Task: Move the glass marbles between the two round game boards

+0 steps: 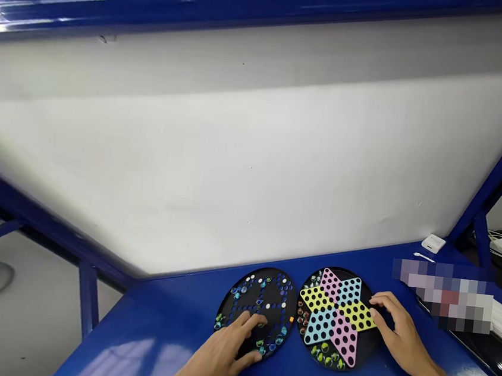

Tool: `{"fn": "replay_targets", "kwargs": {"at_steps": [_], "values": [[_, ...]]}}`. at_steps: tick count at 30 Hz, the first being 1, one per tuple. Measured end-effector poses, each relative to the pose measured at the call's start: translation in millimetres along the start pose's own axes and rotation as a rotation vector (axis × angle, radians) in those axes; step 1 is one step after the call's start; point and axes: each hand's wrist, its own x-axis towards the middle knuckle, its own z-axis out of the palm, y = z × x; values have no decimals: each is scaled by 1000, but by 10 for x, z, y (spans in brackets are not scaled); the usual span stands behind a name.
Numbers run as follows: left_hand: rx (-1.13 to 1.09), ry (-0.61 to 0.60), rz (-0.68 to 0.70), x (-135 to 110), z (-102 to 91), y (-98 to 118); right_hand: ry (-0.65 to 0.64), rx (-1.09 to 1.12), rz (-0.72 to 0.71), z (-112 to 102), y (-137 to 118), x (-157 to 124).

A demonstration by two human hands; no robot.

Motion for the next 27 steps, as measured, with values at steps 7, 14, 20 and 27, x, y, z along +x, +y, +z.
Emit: {"fn": "replay_targets", "kwargs": {"at_steps": [7,14,20,27], "values": [[204,44,39,137,-20,-75,4,1,-27,5,20,11],[284,59,162,244,59,-96,12,-14,-20,0,-17,19],[262,91,160,238,112,-87,-12,-8,-26,-9,-36,15],[127,210,110,357,-7,60,19,-18,-46,-17,-40,24]]}}
